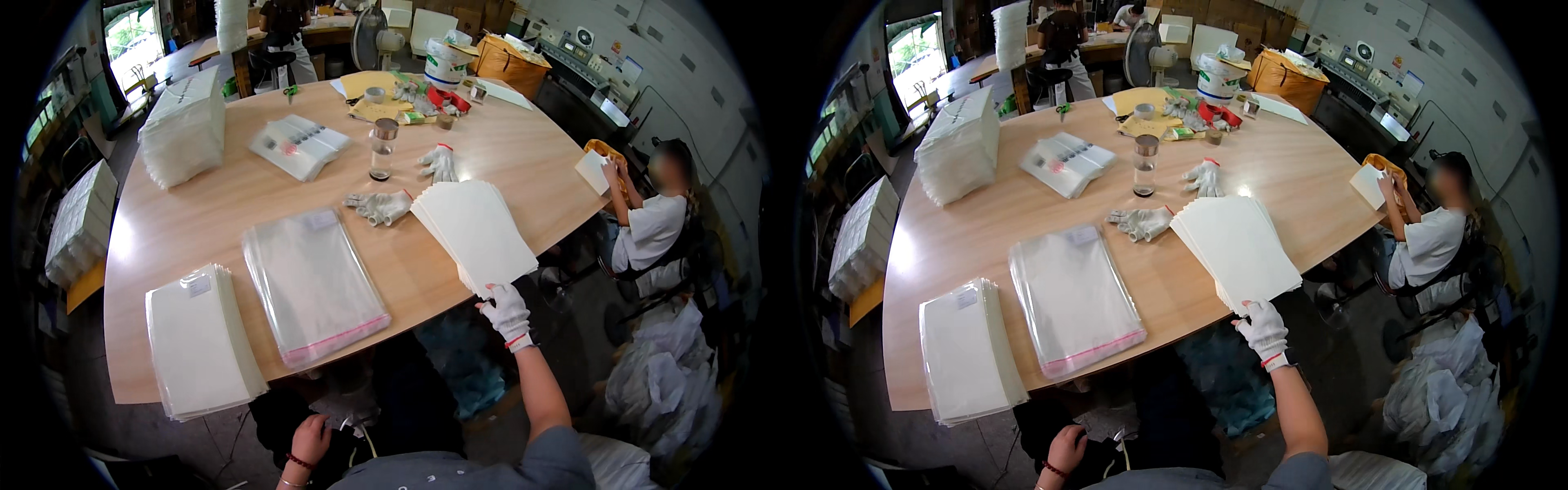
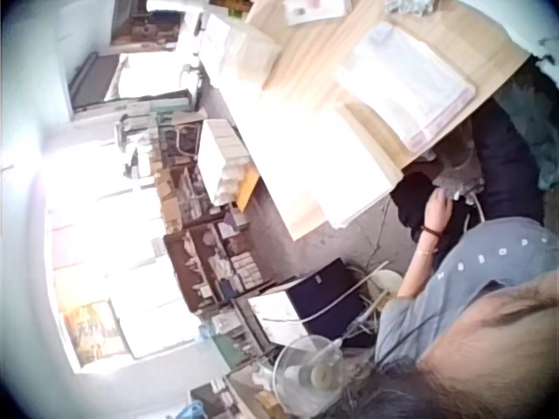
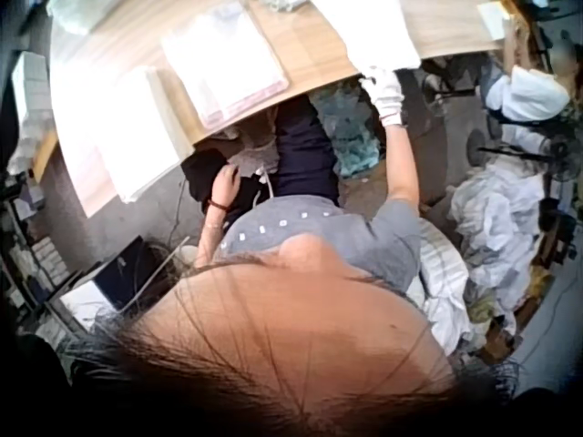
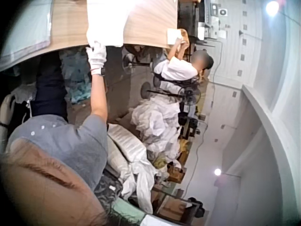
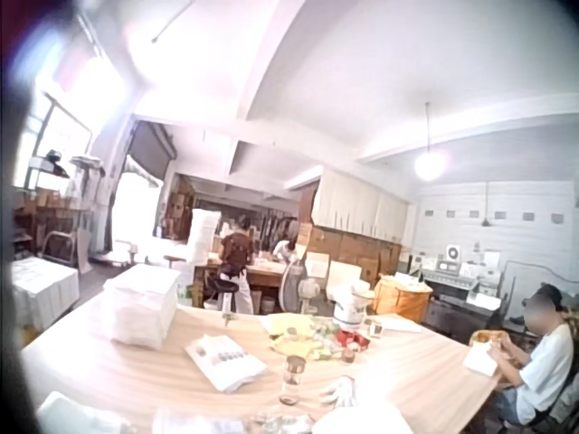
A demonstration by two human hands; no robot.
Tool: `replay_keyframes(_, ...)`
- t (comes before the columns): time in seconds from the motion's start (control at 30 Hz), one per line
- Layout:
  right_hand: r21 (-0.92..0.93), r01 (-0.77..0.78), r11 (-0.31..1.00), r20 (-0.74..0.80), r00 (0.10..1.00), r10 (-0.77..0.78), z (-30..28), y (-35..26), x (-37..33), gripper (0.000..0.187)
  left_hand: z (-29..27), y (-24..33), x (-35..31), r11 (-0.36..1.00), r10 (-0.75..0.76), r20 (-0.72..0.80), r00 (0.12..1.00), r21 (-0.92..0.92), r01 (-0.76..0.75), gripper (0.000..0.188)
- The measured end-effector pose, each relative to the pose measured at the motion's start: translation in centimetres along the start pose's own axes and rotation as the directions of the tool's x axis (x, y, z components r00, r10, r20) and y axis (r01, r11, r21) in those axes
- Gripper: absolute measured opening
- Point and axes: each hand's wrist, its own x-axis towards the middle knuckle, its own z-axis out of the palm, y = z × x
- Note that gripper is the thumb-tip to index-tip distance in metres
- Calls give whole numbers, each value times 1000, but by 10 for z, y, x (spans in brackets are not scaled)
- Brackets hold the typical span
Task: The person repeatedly picks up white paper sheets and places them into clear plastic bags on a table. The person wears gloves and handles the sheets one at a time, stacking the filled bags on the table.
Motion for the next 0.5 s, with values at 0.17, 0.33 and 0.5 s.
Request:
replay_keyframes(0.17,-73,-60,995,35,997,63,1,6,-1,28,-8,15,5,998,66,-1,998,17,-66,20)
replay_keyframes(0.33,534,-628,566,259,759,598,3,-4,1,19,-23,26,30,990,131,-77,988,-35,-134,18)
replay_keyframes(0.5,856,-142,-497,512,365,777,-6,34,36,26,-43,29,100,967,253,-257,933,94,-237,23)
